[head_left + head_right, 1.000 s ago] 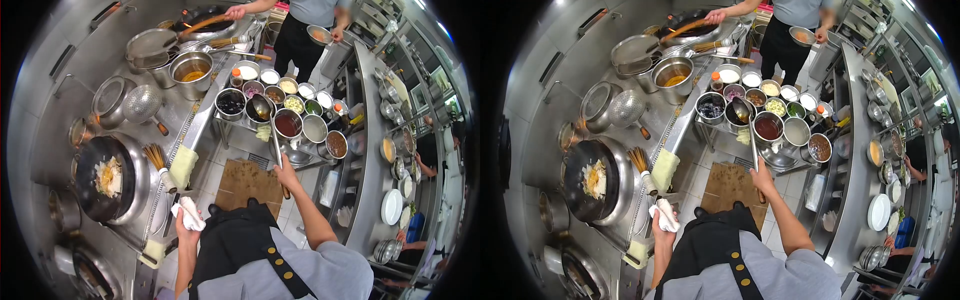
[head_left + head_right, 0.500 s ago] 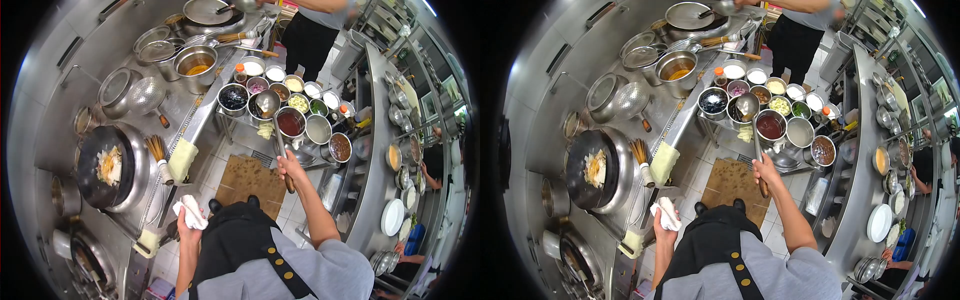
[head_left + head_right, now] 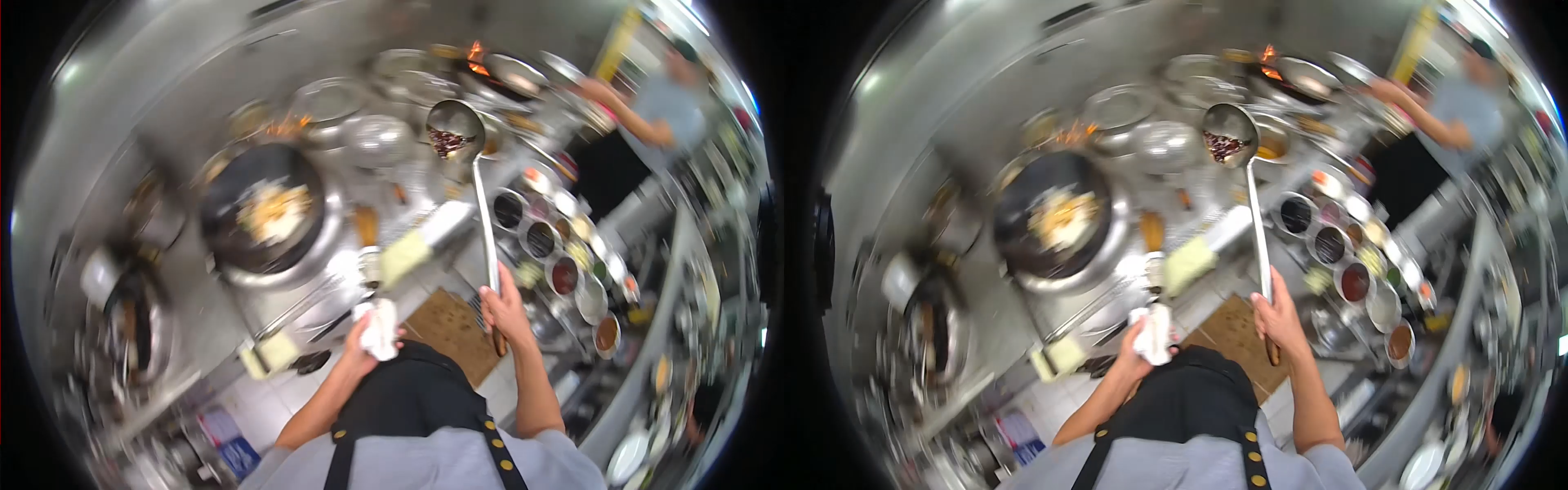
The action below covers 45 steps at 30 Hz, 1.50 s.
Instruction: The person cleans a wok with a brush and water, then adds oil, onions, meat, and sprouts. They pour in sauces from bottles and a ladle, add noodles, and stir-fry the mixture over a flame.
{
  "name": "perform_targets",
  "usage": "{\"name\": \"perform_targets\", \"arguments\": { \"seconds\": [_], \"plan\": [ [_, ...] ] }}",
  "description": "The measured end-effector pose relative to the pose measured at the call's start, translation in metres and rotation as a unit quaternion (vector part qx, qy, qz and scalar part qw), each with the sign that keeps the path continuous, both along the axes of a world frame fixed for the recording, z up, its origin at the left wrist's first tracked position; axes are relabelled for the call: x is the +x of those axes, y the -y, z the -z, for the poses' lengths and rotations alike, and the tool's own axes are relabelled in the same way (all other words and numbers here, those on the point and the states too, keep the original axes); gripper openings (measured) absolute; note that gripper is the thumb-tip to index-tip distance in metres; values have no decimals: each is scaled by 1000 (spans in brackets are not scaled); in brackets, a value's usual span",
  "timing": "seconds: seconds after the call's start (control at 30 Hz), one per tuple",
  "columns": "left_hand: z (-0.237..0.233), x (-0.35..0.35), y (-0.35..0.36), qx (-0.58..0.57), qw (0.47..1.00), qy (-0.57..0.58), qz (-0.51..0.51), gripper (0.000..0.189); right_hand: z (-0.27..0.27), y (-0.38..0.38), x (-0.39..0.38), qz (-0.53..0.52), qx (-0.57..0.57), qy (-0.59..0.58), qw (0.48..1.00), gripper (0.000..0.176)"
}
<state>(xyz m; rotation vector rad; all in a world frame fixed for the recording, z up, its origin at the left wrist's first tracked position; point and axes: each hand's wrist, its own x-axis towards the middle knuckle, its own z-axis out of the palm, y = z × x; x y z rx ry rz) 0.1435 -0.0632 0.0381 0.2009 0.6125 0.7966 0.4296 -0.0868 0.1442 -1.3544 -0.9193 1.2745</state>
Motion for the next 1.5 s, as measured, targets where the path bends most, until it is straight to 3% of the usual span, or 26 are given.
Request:
{"name": "perform_targets", "arguments": {
  "seconds": [0.13, 0.2, 0.23, 0.3, 0.33, 0.37, 0.4, 0.43, 0.47, 0.5, 0.6, 0.67, 0.7, 0.8, 0.9, 0.93, 1.0, 1.13, 1.23, 1.27, 1.3, 1.33, 1.37, 1.4, 1.43, 1.5],
  "plan": [
    [1, -40, 1, 24, 1000, 14, -2, 52, -34, -59, -93, -140, 11, -25, 990, 58],
    [2, -60, 3, 5, 999, 27, -29, 50, -39, -83, -128, -241, -84, -287, 923, 58],
    [3, -69, 5, 4, 998, 28, -54, 51, -19, -101, -140, -285, -93, -338, 892, 54],
    [9, -83, 7, 7, 996, 42, -81, 53, 7, -131, -191, -259, -117, -137, 949, 55],
    [11, -86, 10, 7, 996, 42, -82, 53, 51, -143, -203, -259, -117, -136, 949, 55],
    [12, -93, 13, -2, 995, 18, -100, 53, 107, -158, -217, -205, 93, 115, 968, 54],
    [13, -99, 10, -7, 993, -5, -118, 53, 133, -171, -227, -126, 294, 356, 878, 53],
    [6, -104, 12, -22, 991, 7, -131, 46, 113, -174, -231, -123, 299, 360, 875, 53],
    [10, -111, 14, -2, 992, 11, -124, 46, 78, -160, -232, -141, 142, 233, 952, 57],
    [17, -115, 17, -28, 989, 10, -145, 46, 62, -145, -225, -141, -28, 93, 985, 61],
    [33, -116, 15, -41, 985, 11, -165, 46, 108, -165, -178, -84, -17, 249, 965, 61],
    [40, -115, 13, -46, 991, -5, -127, 46, 144, -180, -138, -69, 138, 477, 865, 64],
    [42, -114, 12, -48, 993, -3, -107, 46, 143, -181, -127, -120, -37, 484, 866, 67],
    [37, -101, 6, -47, 996, -35, -60, 46, 194, -181, -104, -120, -49, 565, 815, 63],
    [24, -80, -1, -33, 996, -87, -9, 47, 245, -188, -86, -120, 0, 493, 862, 64],
    [23, -69, -2, -17, 995, -99, -3, 47, 277, -190, -80, -95, 73, 530, 840, 68],
    [25, -48, -5, 1, 995, -97, 3, 49, 224, -158, -67, -62, 95, 479, 870, 71],
    [21, 8, -6, 24, 997, -72, 24, 55, 204, -87, 17, 54, 60, 383, 920, 68],
    [17, 56, 0, 7, 996, -75, 53, 54, 231, -18, 133, 268, 104, 462, 839, 49],
    [18, 72, 2, 11, 995, -78, 64, 54, 188, 19, 168, 354, 5, 335, 873, 31],
    [20, 87, 5, 17, 992, -98, 80, 54, 207, 44, 217, 450, 56, 406, 793, 17],
    [21, 103, 9, 23, 988, -117, 94, 53, 206, 75, 265, 501, -10, 297, 813, 18],
    [18, 117, 13, 13, 986, -128, 103, 52, 186, 100, 299, 573, -117, 395, 709, 20],
    [18, 130, 16, 15, 986, -131, 105, 52, 194, 131, 348, 601, -43, 482, 636, 20],
    [20, 140, 20, 12, 983, -144, 109, 52, 192, 153, 394, 609, -63, 457, 645, 27],
    [19, 160, 29, 11, 980, -165, 110, 52, 170, 181, 450, 622, -62, 531, 572, 42]
  ]
}}
